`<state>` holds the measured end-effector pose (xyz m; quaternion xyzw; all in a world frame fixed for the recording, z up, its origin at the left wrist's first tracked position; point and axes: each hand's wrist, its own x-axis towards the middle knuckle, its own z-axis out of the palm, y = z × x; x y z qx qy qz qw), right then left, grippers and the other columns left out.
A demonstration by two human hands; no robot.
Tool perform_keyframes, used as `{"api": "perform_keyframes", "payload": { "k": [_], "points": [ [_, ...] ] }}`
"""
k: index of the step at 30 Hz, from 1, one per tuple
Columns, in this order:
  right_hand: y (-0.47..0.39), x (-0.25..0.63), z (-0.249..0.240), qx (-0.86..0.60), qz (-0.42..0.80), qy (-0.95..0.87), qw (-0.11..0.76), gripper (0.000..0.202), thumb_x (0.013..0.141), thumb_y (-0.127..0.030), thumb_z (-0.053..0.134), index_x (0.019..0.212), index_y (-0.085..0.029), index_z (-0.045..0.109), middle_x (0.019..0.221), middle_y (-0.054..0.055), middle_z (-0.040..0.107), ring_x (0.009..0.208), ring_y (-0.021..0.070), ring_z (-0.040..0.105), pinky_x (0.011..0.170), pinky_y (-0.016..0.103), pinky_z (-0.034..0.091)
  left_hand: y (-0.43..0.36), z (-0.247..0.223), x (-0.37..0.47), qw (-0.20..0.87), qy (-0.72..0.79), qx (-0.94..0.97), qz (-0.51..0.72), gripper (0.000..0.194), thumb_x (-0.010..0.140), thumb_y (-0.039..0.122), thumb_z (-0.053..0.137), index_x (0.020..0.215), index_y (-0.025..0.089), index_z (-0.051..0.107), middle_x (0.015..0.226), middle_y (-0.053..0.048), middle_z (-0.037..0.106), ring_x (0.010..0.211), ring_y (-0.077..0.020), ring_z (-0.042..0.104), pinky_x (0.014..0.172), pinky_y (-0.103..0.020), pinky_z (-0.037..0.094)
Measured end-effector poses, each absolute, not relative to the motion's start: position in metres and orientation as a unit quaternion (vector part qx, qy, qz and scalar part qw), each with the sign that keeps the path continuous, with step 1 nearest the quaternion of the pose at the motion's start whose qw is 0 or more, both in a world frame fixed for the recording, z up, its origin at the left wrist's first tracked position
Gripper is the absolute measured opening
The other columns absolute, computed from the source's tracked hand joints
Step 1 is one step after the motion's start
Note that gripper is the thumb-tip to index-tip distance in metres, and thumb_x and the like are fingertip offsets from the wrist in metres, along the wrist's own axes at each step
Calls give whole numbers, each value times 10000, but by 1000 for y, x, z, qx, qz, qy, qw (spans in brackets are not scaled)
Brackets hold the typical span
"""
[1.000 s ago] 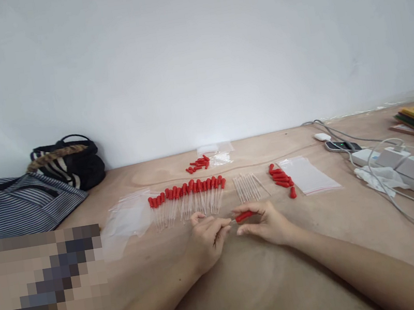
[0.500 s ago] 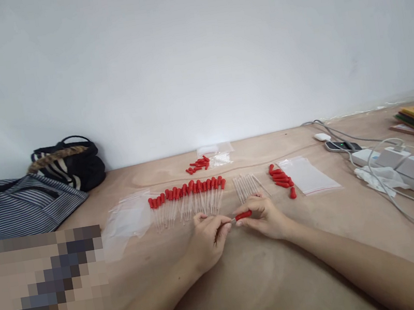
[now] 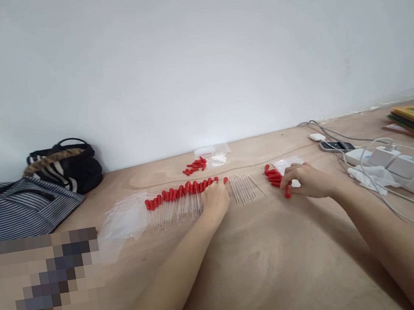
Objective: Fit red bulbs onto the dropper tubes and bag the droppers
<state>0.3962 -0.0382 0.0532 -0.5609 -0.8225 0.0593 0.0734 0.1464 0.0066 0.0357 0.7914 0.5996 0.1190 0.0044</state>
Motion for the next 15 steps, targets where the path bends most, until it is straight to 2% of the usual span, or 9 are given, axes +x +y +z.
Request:
{"api": "perform_keyframes", "payload": {
  "k": [4, 10, 15],
  "points": [
    [-35, 399, 50, -538, 65, -840, 24, 260, 671, -103, 494, 735, -274, 679, 807, 36, 621, 830, 207, 508, 733, 318, 341, 12, 35, 158, -3, 615, 784, 81, 266, 823, 90, 382, 1035, 119, 539, 901, -153, 637, 898, -273, 600, 698, -359, 468],
    [-29, 400, 40, -523, 67, -849, 38, 189, 657, -164, 560, 767, -263, 678, 809, 42, 605, 826, 219, 506, 719, 315, 368, 16, 37, 168, -10, 624, 780, 51, 279, 777, 37, 419, 1003, 80, 577, 914, -171, 632, 916, -262, 590, 717, -330, 459],
    [-30, 397, 40, -512, 68, -850, 107, 115, 649, -173, 574, 711, -227, 656, 797, 42, 613, 817, 216, 530, 717, 312, 394, 11, 37, 174, -23, 616, 786, 58, 278, 823, 237, 439, 984, 89, 612, 1043, -182, 587, 1006, -275, 519, 831, -364, 388]
  ]
}}
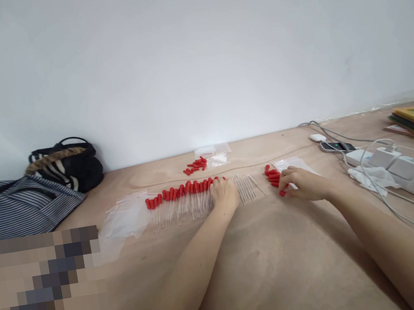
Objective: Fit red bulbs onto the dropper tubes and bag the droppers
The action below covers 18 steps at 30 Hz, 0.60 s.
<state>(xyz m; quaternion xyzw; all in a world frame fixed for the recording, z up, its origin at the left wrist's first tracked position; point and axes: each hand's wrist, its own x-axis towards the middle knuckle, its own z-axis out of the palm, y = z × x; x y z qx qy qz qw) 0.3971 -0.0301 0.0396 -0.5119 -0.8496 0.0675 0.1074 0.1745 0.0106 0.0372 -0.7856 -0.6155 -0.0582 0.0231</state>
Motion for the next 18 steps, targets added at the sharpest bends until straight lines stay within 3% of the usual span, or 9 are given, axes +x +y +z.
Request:
{"api": "perform_keyframes", "payload": {
  "k": [7, 12, 18],
  "points": [
    [-28, 384, 32, -548, 56, -797, 247, 138, 732, -232, 507, 808, -184, 612, 759, 52, 625, 696, 178, 567, 637, 285, 429, 15, 37, 189, -12, -647, -761, -38, 236, 718, 261, 547, 866, 116, 659, 937, -182, 644, 949, -292, 551, 861, -421, 310],
    [-27, 371, 21, -511, 69, -784, 346, 259, 770, -212, 448, 990, -192, 585, 852, 68, 623, 762, 176, 575, 689, 297, 439, 21, 49, 182, -41, -640, -765, -54, 203, 771, 254, 492, 818, 141, 655, 848, -157, 666, 860, -289, 595, 804, -436, 344],
    [-25, 348, 5, -509, 233, -661, 500, 105, 695, -276, 562, 731, -186, 523, 646, -1, 552, 548, 113, 508, 517, 241, 405, -13, 65, 133, -54, -528, -840, -110, 176, 845, 239, 432, 820, 184, 598, 861, -49, 651, 800, -190, 591, 697, -285, 404]
  ]
}}
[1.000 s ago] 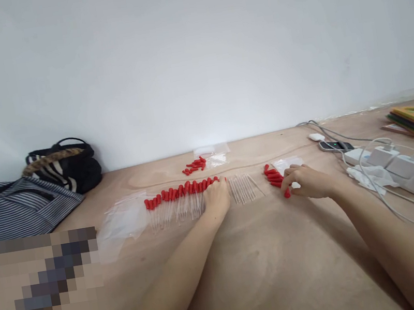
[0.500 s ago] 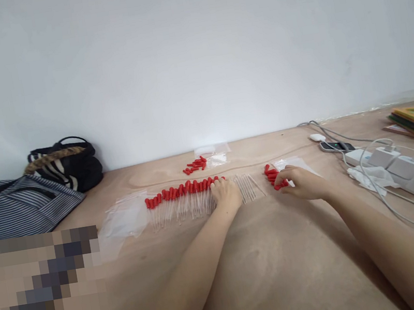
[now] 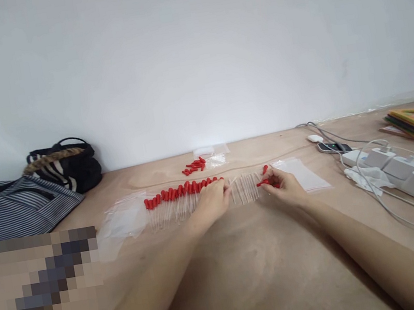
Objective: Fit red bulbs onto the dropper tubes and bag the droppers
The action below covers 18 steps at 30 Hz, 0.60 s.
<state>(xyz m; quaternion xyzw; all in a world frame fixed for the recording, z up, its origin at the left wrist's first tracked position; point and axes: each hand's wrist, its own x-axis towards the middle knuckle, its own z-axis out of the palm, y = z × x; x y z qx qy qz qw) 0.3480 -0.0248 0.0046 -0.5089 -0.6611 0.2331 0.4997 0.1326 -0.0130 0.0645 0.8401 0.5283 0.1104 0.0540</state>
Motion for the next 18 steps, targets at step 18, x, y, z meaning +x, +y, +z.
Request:
{"api": "perform_keyframes", "payload": {
  "k": [18],
  "points": [
    [-61, 272, 8, -414, 330, -748, 400, 129, 738, -248, 580, 837, -210, 653, 814, 30, 658, 790, 166, 571, 758, 333, 434, -58, 13, 53, 8, 378, 857, 351, 187, 854, 243, 440, 818, 230, 623, 757, 5, 683, 708, -143, 603, 789, -327, 325]
  ]
}}
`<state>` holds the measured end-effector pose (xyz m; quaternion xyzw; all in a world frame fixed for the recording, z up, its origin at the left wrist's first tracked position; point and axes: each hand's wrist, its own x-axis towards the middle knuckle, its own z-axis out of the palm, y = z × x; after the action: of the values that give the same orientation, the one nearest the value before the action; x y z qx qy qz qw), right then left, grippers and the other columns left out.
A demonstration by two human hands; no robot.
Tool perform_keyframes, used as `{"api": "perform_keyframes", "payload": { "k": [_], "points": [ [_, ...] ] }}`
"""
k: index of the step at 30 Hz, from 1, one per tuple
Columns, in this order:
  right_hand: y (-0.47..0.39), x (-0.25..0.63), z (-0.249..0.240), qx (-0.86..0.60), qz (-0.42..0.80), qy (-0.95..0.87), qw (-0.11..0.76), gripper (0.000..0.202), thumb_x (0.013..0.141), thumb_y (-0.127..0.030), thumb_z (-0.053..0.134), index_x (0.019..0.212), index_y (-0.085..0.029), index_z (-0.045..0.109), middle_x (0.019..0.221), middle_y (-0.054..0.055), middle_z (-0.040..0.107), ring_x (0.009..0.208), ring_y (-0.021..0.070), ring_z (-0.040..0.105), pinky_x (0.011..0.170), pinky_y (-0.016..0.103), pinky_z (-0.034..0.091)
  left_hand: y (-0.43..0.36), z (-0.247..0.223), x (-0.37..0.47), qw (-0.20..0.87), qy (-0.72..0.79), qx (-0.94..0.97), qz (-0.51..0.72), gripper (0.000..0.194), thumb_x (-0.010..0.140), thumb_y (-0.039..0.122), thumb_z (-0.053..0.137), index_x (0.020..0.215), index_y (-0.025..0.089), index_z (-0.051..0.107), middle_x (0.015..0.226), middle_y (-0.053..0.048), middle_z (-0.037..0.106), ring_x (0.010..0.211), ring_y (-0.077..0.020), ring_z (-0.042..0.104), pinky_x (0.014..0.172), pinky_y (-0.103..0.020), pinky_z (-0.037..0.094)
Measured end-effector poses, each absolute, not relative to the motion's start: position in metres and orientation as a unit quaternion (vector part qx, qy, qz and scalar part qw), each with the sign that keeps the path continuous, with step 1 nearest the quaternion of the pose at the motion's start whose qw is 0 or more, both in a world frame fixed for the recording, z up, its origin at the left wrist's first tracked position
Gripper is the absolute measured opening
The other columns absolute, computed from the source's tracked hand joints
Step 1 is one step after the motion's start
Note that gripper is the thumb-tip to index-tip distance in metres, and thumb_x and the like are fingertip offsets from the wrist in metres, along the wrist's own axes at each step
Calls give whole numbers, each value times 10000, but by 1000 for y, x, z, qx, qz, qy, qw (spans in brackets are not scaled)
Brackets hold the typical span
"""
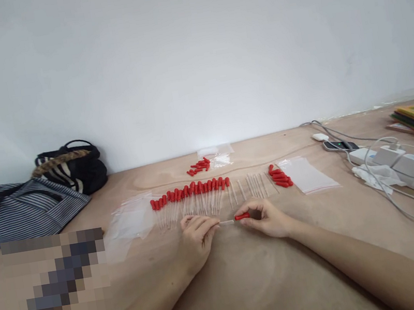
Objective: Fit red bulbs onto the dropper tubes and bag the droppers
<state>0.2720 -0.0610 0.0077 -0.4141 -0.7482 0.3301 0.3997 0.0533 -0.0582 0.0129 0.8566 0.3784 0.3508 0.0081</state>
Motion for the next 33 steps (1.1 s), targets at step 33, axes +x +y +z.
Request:
{"api": "perform_keyframes", "payload": {
  "k": [33],
  "points": [
    [-66, 261, 0, -394, 276, -745, 463, 161, 719, -381, 626, 699, -227, 667, 629, 14, 632, 642, 152, 536, 758, 376, 385, -66, 12, 61, 27, 362, 876, 316, 248, 858, 241, 393, 829, 218, 639, 713, -9, 690, 634, -131, 598, 700, -305, 323]
  ]
}}
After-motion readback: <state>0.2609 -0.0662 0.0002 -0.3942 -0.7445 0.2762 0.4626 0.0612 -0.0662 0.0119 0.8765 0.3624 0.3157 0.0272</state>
